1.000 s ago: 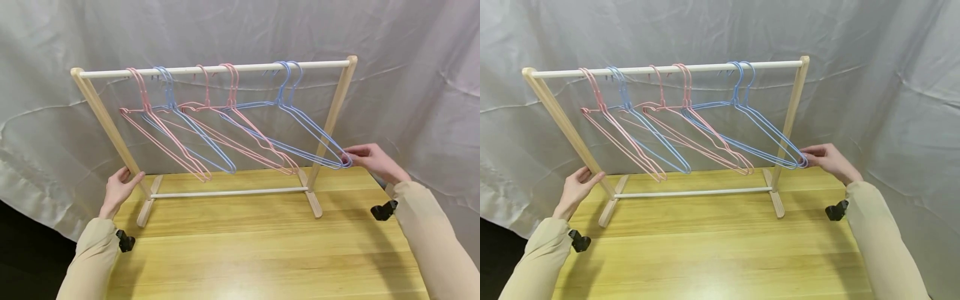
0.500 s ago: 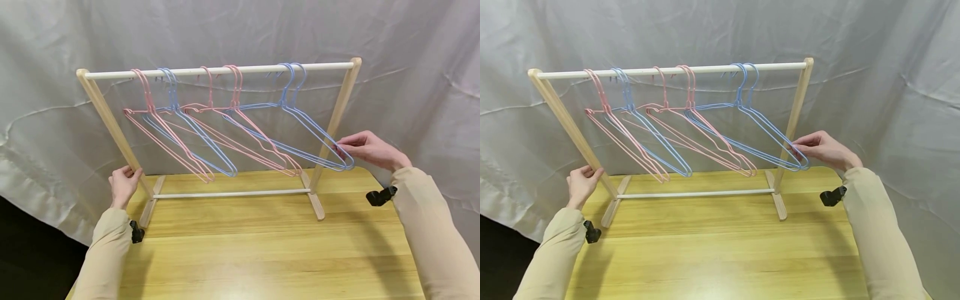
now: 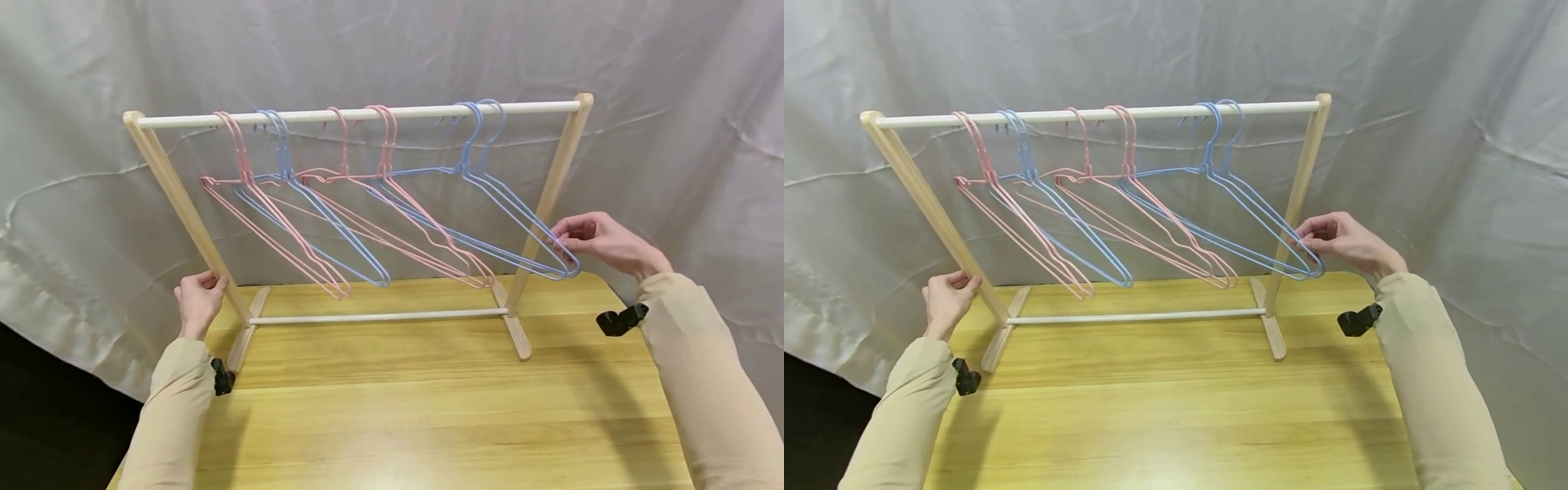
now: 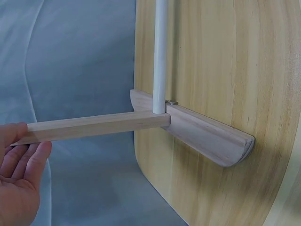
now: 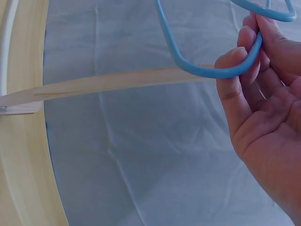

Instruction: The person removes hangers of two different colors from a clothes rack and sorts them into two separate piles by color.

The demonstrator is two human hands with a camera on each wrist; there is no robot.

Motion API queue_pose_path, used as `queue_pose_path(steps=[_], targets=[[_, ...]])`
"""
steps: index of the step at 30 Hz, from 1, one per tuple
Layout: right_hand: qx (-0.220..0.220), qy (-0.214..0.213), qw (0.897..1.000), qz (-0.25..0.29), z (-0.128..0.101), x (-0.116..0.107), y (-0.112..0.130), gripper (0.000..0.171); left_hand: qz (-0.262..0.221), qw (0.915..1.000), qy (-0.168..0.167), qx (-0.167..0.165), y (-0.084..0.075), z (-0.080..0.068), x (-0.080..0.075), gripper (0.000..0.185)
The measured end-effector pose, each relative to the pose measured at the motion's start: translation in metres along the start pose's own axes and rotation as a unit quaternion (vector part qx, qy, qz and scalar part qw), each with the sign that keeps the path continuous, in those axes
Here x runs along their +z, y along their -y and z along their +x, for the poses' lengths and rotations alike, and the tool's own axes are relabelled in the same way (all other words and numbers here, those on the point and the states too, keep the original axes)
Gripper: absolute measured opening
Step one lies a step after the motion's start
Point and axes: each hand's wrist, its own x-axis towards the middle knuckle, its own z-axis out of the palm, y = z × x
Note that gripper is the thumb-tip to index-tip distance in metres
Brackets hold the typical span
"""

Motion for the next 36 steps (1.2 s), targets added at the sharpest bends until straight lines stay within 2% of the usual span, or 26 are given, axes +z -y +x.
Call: queue_pose_path(steps=[6,17,22,29,36], targets=[[-0.005,-0.035,0.999,-0.009,-0.001,0.000,0.000,0.020,0.001,1.0000,-0.005,0.003,0.000,0.002,0.000,0.038],[0.022,-0.085,0.995,-0.039,-0.009,0.004,-0.005,0.006,-0.001,0.9999,-0.006,0.011,0.000,0.001,-0.001,0.037],[0.021,-0.106,0.994,-0.031,-0.018,0.007,-0.015,0.007,-0.005,0.9998,-0.007,0.016,0.000,0.002,-0.001,0.037],[-0.043,-0.096,0.992,0.067,-0.034,0.013,-0.040,0.019,-0.007,0.9999,-0.008,0.008,-0.001,0.000,0.001,0.038],[-0.083,-0.106,0.972,0.194,-0.056,0.032,-0.072,0.027,-0.011,0.9999,-0.007,0.005,0.000,0.000,0.003,0.037]])
